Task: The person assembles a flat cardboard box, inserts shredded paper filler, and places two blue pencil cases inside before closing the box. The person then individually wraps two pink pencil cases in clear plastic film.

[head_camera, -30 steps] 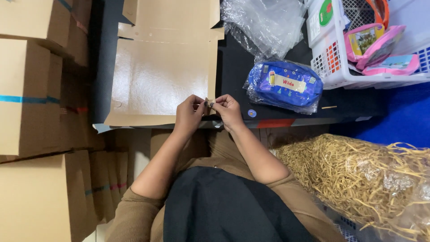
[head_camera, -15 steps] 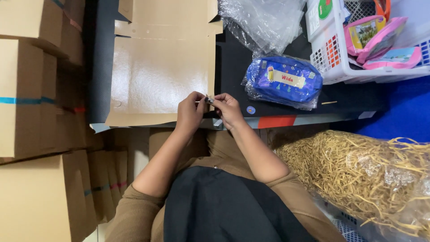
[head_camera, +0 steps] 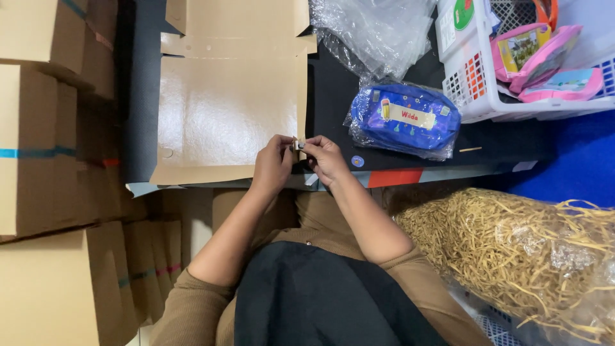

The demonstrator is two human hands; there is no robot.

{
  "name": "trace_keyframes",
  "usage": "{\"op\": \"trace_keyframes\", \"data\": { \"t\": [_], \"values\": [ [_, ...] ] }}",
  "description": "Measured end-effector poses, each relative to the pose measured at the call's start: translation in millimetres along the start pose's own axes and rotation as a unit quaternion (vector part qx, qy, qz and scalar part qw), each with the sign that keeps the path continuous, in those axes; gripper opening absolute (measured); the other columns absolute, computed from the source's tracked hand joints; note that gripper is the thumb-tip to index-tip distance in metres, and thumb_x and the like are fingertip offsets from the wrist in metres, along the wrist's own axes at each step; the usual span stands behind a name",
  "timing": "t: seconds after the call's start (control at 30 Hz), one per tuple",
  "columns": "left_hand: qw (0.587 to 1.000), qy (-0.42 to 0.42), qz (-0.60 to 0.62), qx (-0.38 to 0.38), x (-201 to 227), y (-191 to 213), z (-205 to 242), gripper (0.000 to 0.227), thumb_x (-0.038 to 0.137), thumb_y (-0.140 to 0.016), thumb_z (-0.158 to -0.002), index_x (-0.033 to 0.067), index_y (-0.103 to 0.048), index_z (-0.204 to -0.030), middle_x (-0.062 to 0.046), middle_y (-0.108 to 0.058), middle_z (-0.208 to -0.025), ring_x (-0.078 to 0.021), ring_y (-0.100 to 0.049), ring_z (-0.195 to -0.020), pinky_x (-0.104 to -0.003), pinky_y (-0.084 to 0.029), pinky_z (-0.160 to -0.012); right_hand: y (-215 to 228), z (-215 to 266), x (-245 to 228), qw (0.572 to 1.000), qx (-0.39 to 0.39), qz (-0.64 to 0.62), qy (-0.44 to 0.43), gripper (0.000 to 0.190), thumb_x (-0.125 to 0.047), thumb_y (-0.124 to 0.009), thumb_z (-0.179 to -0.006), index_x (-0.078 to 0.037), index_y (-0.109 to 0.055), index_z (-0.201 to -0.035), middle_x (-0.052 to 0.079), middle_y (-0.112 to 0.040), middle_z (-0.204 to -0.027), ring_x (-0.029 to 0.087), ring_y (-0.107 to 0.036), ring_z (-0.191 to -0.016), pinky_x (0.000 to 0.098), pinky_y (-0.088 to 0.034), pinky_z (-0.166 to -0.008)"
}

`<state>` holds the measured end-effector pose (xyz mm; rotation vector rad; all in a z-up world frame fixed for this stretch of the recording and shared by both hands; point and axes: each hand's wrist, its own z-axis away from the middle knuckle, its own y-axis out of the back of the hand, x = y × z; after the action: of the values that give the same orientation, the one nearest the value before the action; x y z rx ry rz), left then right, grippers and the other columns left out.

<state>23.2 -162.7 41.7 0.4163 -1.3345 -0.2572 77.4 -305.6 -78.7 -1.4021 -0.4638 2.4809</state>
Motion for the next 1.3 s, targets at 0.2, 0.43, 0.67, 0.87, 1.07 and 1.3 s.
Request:
{"op": "trace_keyframes", "data": {
  "t": [0.2,0.43,0.67,0.87,1.07,1.3],
  "values": [
    [1.0,-0.001,0.005,-0.011,-6.7,-3.0,-0.9,0.026,0.001,-0.053,-0.1,-0.0016,-0.063,-0.124,-0.027,-0.07,-0.121,-0.0412,-0.071,-0.107,-0.048,-0.061,-0.085,-5.1,1.6,-7.8,1.0,0.009,0.012,-0.02,0.016,0.0,-0.08,-0.079,-0.012,-0.071,-0.085,0.0,-0.065,-0.068,0.006,-0.058,-0.061,0.0145,-0.046,-0.055],
    [0.999,-0.049,0.004,-0.003,-7.4,-3.9,-6.8,0.024,-0.004,-0.056,-0.097,-0.0071,-0.066,-0.119,-0.036,-0.057,-0.135,-0.0531,-0.063,-0.114,-0.056,-0.059,-0.09,1.4,-12.2,6.6,0.999,-0.016,0.014,-0.028,0.017,-0.002,-0.086,-0.079,-0.01,-0.073,-0.084,0.004,-0.069,-0.074,0.009,-0.065,-0.064,0.0183,-0.054,-0.06],
    [0.996,-0.047,0.065,-0.026,-11.9,-2.0,-3.8,0.043,-0.003,-0.046,-0.097,-0.0002,-0.058,-0.138,-0.028,-0.062,-0.128,-0.0448,-0.069,-0.109,-0.053,-0.057,-0.093,-8.3,-4.1,4.3,0.992,-0.005,0.102,0.079,0.026,-0.009,-0.092,-0.078,-0.006,-0.07,-0.092,0.008,-0.069,-0.095,0.015,-0.069,-0.082,0.0287,-0.061,-0.074],
    [0.992,-0.084,0.011,-0.092,10.7,32.5,19.1,0.058,-0.003,-0.055,-0.093,0.0044,-0.048,-0.151,-0.026,-0.065,-0.132,-0.0424,-0.068,-0.115,-0.056,-0.054,-0.098,-8.6,2.4,-9.3,0.963,-0.014,0.217,0.159,0.026,-0.002,-0.08,-0.08,-0.009,-0.059,-0.094,0.009,-0.063,-0.114,0.018,-0.066,-0.09,0.034,-0.059,-0.083],
    [0.951,-0.079,-0.289,-0.081,-55.2,105.8,31.1,0.047,0.002,-0.069,-0.083,0.0173,-0.07,-0.128,-0.008,-0.075,-0.118,-0.0355,-0.068,-0.114,-0.048,-0.055,-0.099,-8.9,31.2,-69.3,0.937,0.026,0.231,0.261,0.023,0.0,-0.07,-0.084,-0.011,-0.052,-0.093,0.011,-0.067,-0.118,0.016,-0.063,-0.082,0.0305,-0.056,-0.073],
    [0.961,0.0,-0.277,0.011,-133.1,153.1,45.1,0.031,0.008,-0.07,-0.086,0.0228,-0.079,-0.112,-0.002,-0.08,-0.105,-0.0321,-0.072,-0.106,-0.045,-0.056,-0.096,5.3,27.9,-103.5,0.931,0.02,0.189,0.312,0.02,-0.001,-0.064,-0.091,-0.011,-0.049,-0.099,0.011,-0.066,-0.122,0.01,-0.06,-0.084,0.0246,-0.055,-0.073]
  ]
}}
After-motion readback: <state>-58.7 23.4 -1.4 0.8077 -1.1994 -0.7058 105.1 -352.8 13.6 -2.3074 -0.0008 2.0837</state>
